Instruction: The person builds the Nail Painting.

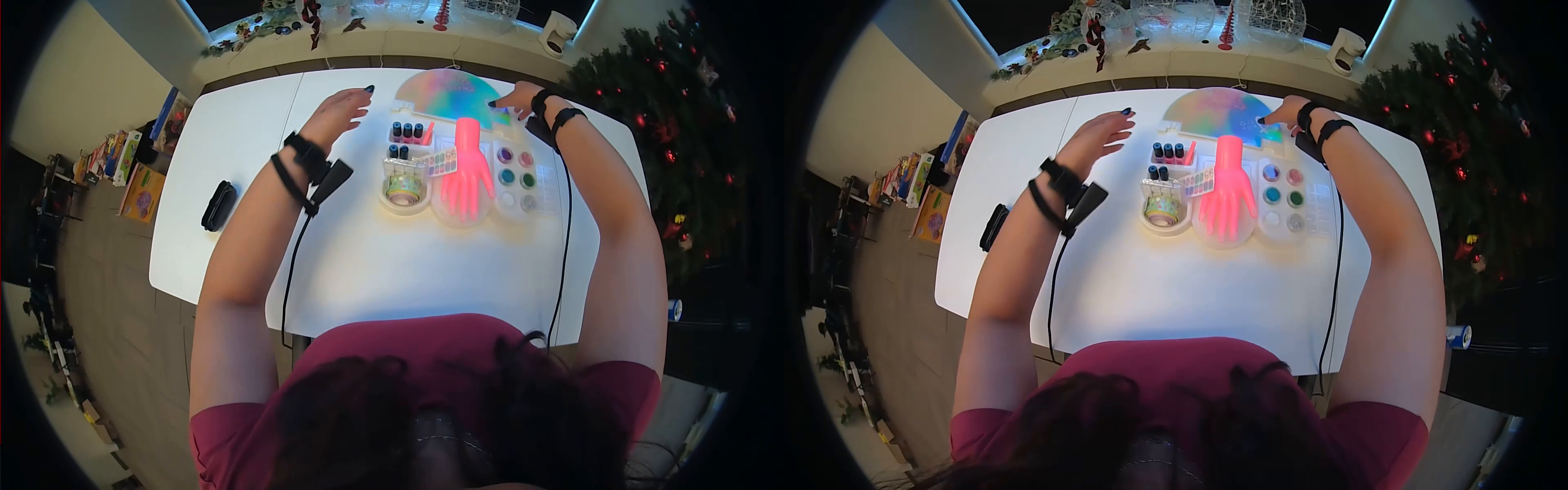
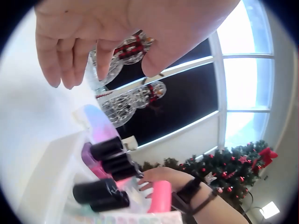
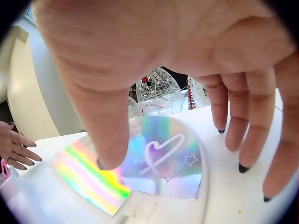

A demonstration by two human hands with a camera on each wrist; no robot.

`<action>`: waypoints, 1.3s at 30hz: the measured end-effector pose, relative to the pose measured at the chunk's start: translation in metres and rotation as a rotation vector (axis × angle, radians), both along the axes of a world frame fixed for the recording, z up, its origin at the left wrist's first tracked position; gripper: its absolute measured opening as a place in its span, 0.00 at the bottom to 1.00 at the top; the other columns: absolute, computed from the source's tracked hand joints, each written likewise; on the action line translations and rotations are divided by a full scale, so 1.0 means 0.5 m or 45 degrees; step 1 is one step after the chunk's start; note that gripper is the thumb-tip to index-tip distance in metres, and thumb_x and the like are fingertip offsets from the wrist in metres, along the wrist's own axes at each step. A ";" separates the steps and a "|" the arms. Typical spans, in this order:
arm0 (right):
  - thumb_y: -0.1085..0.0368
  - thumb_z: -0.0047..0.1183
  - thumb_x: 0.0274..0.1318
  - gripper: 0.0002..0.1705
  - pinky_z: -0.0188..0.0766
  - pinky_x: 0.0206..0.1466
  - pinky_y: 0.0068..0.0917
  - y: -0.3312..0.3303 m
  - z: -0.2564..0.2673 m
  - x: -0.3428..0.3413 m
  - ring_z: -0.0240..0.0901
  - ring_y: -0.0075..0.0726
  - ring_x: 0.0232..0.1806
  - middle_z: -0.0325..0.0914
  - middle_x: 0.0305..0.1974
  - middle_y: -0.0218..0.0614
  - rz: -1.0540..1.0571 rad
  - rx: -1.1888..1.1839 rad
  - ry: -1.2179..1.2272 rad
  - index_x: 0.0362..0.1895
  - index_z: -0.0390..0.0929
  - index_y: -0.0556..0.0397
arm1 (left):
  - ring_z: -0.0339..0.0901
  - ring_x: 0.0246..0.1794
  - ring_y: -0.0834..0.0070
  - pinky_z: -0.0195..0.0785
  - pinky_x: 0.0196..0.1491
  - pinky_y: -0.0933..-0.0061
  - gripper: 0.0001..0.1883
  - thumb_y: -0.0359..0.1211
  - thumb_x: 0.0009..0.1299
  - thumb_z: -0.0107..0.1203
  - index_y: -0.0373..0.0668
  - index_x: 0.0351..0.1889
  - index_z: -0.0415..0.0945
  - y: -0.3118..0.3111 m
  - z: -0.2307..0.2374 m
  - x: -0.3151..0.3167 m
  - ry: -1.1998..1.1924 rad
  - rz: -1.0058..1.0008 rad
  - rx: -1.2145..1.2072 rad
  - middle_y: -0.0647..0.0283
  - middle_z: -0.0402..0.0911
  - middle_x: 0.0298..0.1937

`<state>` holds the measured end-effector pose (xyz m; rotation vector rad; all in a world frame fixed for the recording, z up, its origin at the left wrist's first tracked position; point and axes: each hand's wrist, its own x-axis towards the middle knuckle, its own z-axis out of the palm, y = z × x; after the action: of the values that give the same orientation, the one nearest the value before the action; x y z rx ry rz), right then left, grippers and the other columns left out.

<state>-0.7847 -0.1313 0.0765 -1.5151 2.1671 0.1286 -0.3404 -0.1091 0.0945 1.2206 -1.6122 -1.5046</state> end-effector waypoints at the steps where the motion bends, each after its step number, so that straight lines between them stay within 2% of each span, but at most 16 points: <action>1: 0.21 0.75 0.39 0.58 0.86 0.42 0.37 -0.007 -0.004 0.003 0.89 0.47 0.42 0.88 0.51 0.51 -0.007 0.045 0.036 0.57 0.87 0.63 | 0.77 0.70 0.67 0.68 0.73 0.62 0.30 0.52 0.83 0.55 0.42 0.74 0.74 -0.041 -0.019 -0.018 -0.070 -0.011 0.181 0.58 0.81 0.70; 3: 0.22 0.77 0.36 0.59 0.85 0.43 0.38 0.017 0.035 0.051 0.89 0.48 0.41 0.88 0.52 0.52 0.045 0.113 0.098 0.57 0.87 0.64 | 0.76 0.72 0.63 0.67 0.75 0.59 0.30 0.50 0.84 0.53 0.41 0.76 0.72 -0.104 -0.048 -0.052 -0.165 -0.022 0.385 0.54 0.78 0.73; 7: 0.27 0.82 0.30 0.57 0.83 0.49 0.40 0.030 0.025 0.064 0.88 0.50 0.41 0.89 0.48 0.53 0.224 0.168 0.214 0.51 0.88 0.67 | 0.76 0.73 0.57 0.68 0.76 0.56 0.31 0.46 0.85 0.48 0.37 0.80 0.65 -0.149 -0.069 -0.099 -0.075 -0.119 0.376 0.50 0.76 0.75; 11: 0.33 0.86 0.27 0.54 0.82 0.47 0.41 0.014 -0.003 0.045 0.87 0.51 0.46 0.90 0.46 0.52 0.262 0.119 0.160 0.48 0.88 0.69 | 0.80 0.67 0.61 0.73 0.73 0.58 0.29 0.39 0.83 0.54 0.37 0.79 0.65 -0.161 -0.058 -0.103 -0.029 -0.095 0.519 0.50 0.77 0.73; 12: 0.41 0.86 0.33 0.47 0.86 0.42 0.41 0.007 -0.014 0.038 0.87 0.47 0.45 0.89 0.47 0.50 0.199 0.129 0.147 0.50 0.88 0.66 | 0.80 0.67 0.61 0.73 0.73 0.58 0.29 0.39 0.83 0.54 0.37 0.79 0.65 -0.165 -0.063 -0.098 -0.030 -0.095 0.523 0.50 0.77 0.73; 13: 0.41 0.86 0.33 0.47 0.86 0.42 0.41 0.016 -0.010 0.033 0.87 0.47 0.45 0.89 0.47 0.50 0.197 0.131 0.145 0.50 0.88 0.66 | 0.81 0.65 0.62 0.74 0.71 0.59 0.27 0.37 0.83 0.54 0.37 0.77 0.67 -0.171 -0.072 -0.092 -0.034 -0.133 0.524 0.51 0.78 0.72; 15: 0.51 0.84 0.44 0.38 0.90 0.41 0.40 0.052 0.017 0.032 0.88 0.43 0.46 0.89 0.48 0.44 0.224 -0.074 -0.221 0.55 0.86 0.60 | 0.82 0.63 0.64 0.75 0.70 0.60 0.24 0.35 0.83 0.55 0.38 0.75 0.69 -0.170 -0.082 -0.090 -0.044 -0.177 0.528 0.53 0.79 0.70; 16: 0.59 0.79 0.51 0.33 0.93 0.41 0.38 0.064 0.033 0.048 0.88 0.40 0.49 0.88 0.52 0.39 0.075 -0.122 -0.137 0.61 0.83 0.53 | 0.84 0.60 0.67 0.78 0.68 0.61 0.21 0.33 0.82 0.57 0.37 0.71 0.73 -0.164 -0.085 -0.089 -0.067 -0.272 0.445 0.57 0.83 0.64; 19: 0.71 0.68 0.61 0.28 0.91 0.45 0.32 0.122 0.060 0.033 0.88 0.36 0.53 0.86 0.55 0.37 0.204 -0.323 -0.528 0.66 0.77 0.54 | 0.86 0.55 0.72 0.81 0.65 0.63 0.16 0.31 0.81 0.61 0.37 0.64 0.79 -0.145 -0.073 -0.097 -0.163 -0.439 0.208 0.64 0.88 0.55; 21: 0.76 0.62 0.65 0.26 0.91 0.47 0.31 0.169 0.070 0.036 0.87 0.32 0.54 0.86 0.55 0.35 0.166 -0.362 -0.568 0.66 0.76 0.55 | 0.86 0.54 0.76 0.81 0.64 0.65 0.14 0.30 0.80 0.62 0.38 0.62 0.81 -0.138 -0.062 -0.102 -0.228 -0.511 0.049 0.67 0.89 0.52; 22: 0.72 0.63 0.67 0.23 0.90 0.45 0.32 0.196 0.072 0.036 0.88 0.32 0.49 0.88 0.51 0.36 0.198 -0.410 -0.637 0.65 0.78 0.54 | 0.85 0.53 0.78 0.80 0.63 0.66 0.13 0.30 0.81 0.62 0.40 0.61 0.82 -0.137 -0.059 -0.099 -0.204 -0.566 0.007 0.68 0.89 0.51; 25: 0.70 0.58 0.74 0.20 0.86 0.52 0.27 0.248 0.062 0.020 0.83 0.23 0.51 0.86 0.52 0.30 0.088 -0.327 -0.735 0.67 0.77 0.54 | 0.84 0.53 0.81 0.77 0.62 0.68 0.10 0.30 0.81 0.62 0.41 0.58 0.84 -0.127 -0.046 -0.100 -0.295 -0.647 -0.084 0.69 0.90 0.52; 28: 0.69 0.55 0.77 0.18 0.83 0.55 0.28 0.289 0.049 0.022 0.82 0.23 0.51 0.86 0.52 0.29 0.142 -0.365 -0.721 0.67 0.77 0.55 | 0.84 0.54 0.79 0.75 0.66 0.66 0.09 0.28 0.80 0.62 0.38 0.55 0.86 -0.133 -0.078 -0.095 -0.071 -0.856 -0.084 0.68 0.90 0.51; 31: 0.70 0.54 0.78 0.17 0.81 0.56 0.28 0.307 0.039 0.025 0.81 0.23 0.50 0.86 0.51 0.29 0.156 -0.435 -0.780 0.67 0.78 0.56 | 0.84 0.57 0.82 0.74 0.67 0.71 0.14 0.21 0.79 0.55 0.37 0.60 0.84 -0.146 -0.096 -0.091 -0.087 -0.881 -0.073 0.66 0.91 0.55; 35: 0.71 0.54 0.78 0.16 0.81 0.56 0.28 0.314 0.045 0.026 0.80 0.23 0.50 0.86 0.51 0.30 0.169 -0.468 -0.782 0.65 0.79 0.56 | 0.84 0.59 0.81 0.73 0.70 0.70 0.17 0.19 0.78 0.53 0.36 0.61 0.83 -0.141 -0.085 -0.091 -0.197 -0.915 -0.138 0.64 0.90 0.57; 39: 0.75 0.55 0.73 0.21 0.81 0.57 0.32 0.326 0.054 0.017 0.82 0.27 0.52 0.87 0.52 0.35 0.185 -0.500 -0.847 0.67 0.79 0.58 | 0.84 0.59 0.80 0.73 0.70 0.70 0.17 0.20 0.79 0.53 0.35 0.63 0.83 -0.126 -0.075 -0.088 -0.076 -0.880 -0.098 0.63 0.90 0.59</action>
<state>-0.7761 0.0317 0.1036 -1.6156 1.5972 -0.6935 -0.3843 -0.1720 0.0570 0.6885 -2.2507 -1.7836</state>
